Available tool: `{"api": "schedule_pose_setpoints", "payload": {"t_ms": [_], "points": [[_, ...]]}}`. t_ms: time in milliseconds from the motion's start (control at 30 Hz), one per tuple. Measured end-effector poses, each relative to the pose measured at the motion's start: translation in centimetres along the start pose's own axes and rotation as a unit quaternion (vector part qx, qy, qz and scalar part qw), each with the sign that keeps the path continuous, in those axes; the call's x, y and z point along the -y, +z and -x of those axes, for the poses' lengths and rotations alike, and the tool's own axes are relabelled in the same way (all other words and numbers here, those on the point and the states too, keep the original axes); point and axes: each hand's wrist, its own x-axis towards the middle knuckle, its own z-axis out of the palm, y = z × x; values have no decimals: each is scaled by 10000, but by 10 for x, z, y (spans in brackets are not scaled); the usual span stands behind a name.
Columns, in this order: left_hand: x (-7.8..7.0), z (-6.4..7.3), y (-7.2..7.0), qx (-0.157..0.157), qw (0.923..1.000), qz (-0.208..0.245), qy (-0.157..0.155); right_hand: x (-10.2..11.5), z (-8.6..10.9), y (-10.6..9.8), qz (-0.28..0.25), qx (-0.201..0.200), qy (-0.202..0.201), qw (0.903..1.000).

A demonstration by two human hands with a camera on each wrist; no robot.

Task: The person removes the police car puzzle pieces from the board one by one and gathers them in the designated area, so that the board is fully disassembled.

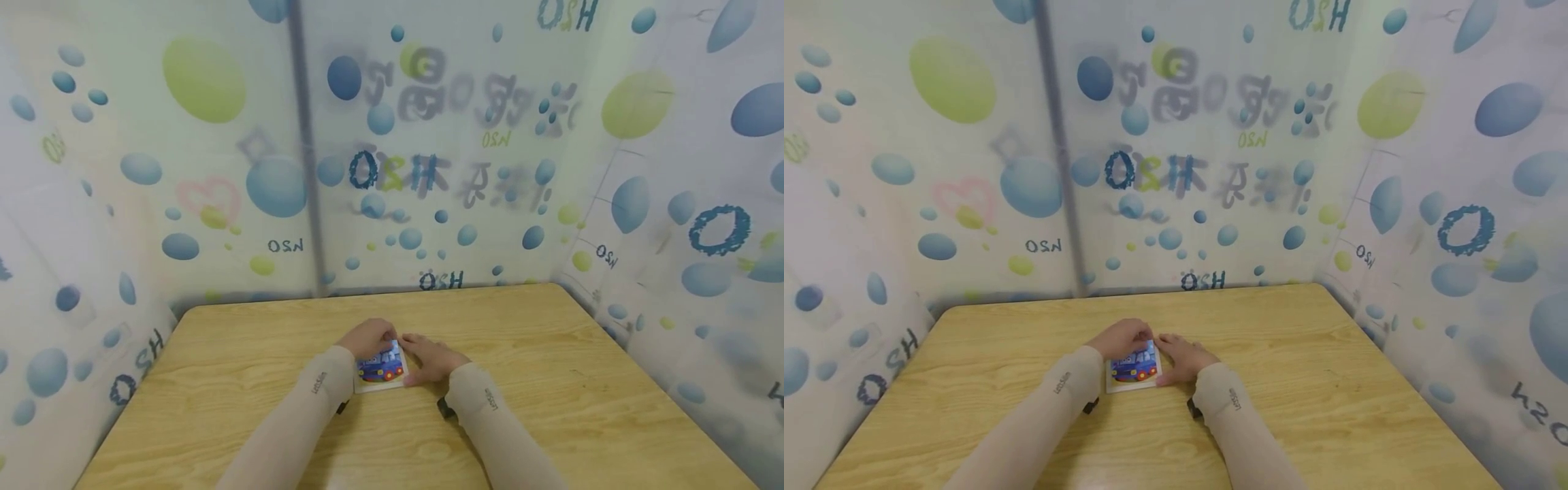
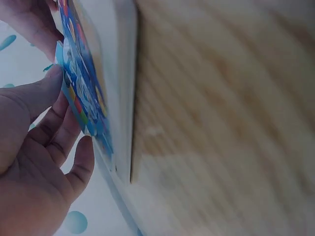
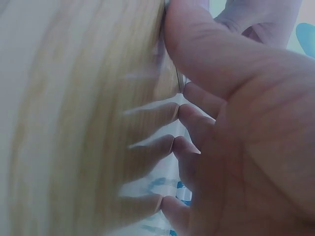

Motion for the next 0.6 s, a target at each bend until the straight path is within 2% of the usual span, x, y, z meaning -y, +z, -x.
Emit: {"api": "schedule_pose_setpoints", "payload": {"t_ms": [333, 600], "points": [[-4, -1, -1, -43, 9998, 182, 68, -3, -2, 2, 36, -35, -32, 10000], [-1, -1, 0, -74, 9983, 525, -247, -5, -3, 2, 46, 47, -13, 10000]]}}
